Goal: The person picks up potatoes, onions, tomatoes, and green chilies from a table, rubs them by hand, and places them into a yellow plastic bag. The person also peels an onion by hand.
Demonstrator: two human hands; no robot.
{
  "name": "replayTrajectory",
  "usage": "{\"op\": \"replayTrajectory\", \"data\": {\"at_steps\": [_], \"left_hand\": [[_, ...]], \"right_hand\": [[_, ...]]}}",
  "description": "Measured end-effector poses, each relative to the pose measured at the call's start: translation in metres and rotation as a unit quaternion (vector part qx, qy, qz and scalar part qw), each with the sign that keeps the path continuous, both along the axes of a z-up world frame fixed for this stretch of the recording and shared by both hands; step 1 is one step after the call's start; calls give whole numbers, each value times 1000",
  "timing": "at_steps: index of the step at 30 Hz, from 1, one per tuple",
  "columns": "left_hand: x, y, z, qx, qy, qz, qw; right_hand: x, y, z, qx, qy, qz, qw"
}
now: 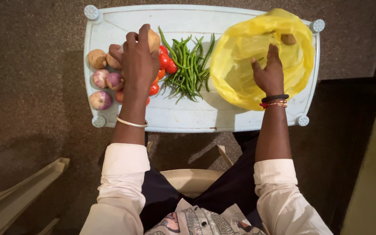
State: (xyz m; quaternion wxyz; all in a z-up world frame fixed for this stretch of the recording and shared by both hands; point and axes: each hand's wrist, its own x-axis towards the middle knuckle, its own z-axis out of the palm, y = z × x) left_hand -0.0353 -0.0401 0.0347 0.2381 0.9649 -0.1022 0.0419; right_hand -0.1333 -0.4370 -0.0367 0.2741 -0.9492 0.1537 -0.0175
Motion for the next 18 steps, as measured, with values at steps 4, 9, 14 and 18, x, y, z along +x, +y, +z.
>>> {"op": "replayTrajectory", "data": {"at_steps": [4,9,14,18], "left_hand": [[1,-1,-1,9,-2,-3,1000],[-1,-2,2,7,3,-12,1000],[-1,-7,9,-13,45,-8,999],[-1,-16,18,-112,94,-16,989]], "right_hand": [[0,1,1,7,25,2,1000],[1,6,2,3,61,-12,998],[-2,19,23,47,37,3,998],[-5,36,46,-6,20,50,999]]}}
